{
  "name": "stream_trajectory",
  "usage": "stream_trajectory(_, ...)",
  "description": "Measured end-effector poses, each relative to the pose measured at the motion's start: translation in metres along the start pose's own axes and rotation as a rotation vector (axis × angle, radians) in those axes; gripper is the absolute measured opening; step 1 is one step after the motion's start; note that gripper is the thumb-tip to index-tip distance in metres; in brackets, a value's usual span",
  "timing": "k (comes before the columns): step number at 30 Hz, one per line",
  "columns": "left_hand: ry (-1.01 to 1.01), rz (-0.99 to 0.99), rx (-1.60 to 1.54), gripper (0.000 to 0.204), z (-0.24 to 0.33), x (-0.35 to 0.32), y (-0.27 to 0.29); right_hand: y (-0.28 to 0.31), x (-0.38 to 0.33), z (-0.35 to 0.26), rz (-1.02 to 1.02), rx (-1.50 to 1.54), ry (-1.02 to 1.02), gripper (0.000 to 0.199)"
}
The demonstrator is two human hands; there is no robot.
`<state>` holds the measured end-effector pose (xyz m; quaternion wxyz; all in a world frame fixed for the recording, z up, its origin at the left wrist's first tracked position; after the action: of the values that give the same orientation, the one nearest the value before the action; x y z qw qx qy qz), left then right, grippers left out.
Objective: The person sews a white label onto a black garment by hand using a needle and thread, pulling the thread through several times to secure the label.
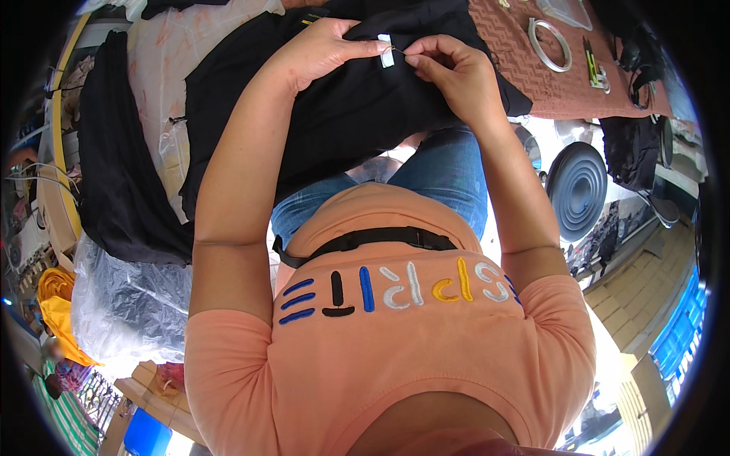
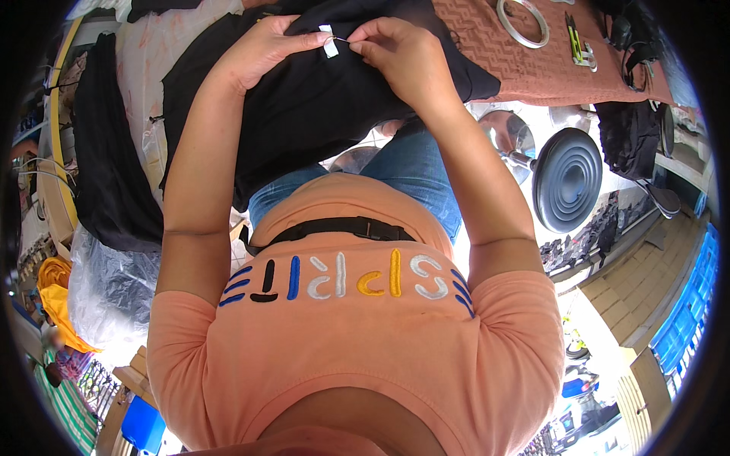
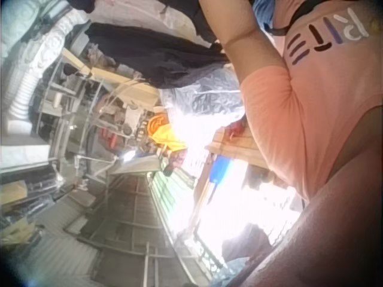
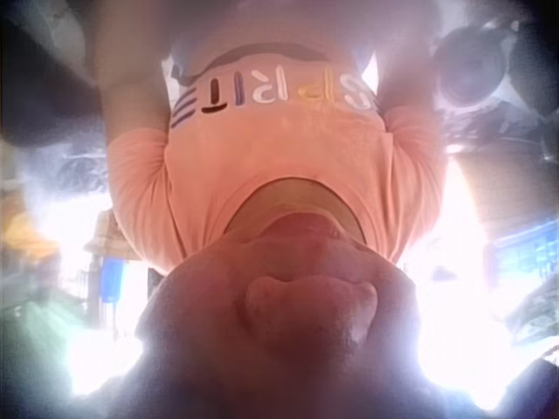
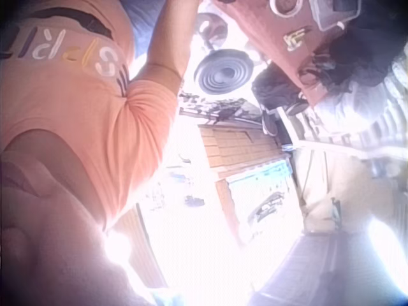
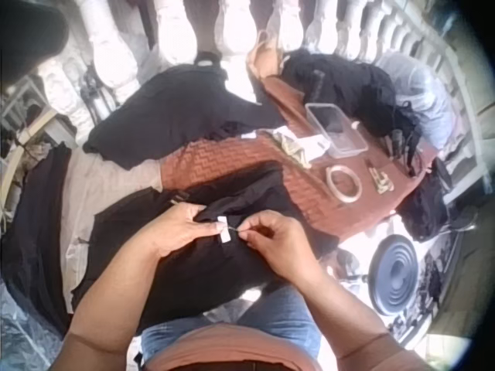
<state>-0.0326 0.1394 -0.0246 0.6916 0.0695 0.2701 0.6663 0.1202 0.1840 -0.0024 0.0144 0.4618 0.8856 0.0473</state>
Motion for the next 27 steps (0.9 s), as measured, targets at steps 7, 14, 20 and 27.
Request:
stream_trajectory(7, 0.014, -0.014, -0.044, 0.036, 0.0, 0.001, -0.002, -0.001, 0.004, 0.004, -0.039, 0.035, -0.03, 0.01)
stream_trajectory(14, 0.025, 0.003, -0.031, 0.036, -0.006, 0.003, -0.001, -0.003, 0.004, 0.004, -0.056, 0.087, -0.033, 0.01)
stream_trajectory(20, 0.037, -0.042, -0.059, 0.034, 0.001, 0.0, -0.005, -0.004, 0.005, 0.005, -0.064, 0.072, -0.056, 0.01)
stream_trajectory(27, 0.034, 0.027, 0.018, 0.035, -0.007, 0.006, -0.002, -0.004, 0.004, -0.011, 0.008, -0.113, 0.026, 0.011)
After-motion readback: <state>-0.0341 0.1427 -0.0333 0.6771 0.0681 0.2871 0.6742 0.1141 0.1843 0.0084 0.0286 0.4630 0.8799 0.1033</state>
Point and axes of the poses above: each hand's wrist, its own x-axis towards the middle knuckle, its own y-axis out of the back of the hand, z = x × y, the point moved 10 cm from there along x, towards the middle knuckle, and after that the axes turned 14 degrees about x, right-handed, at the moved point
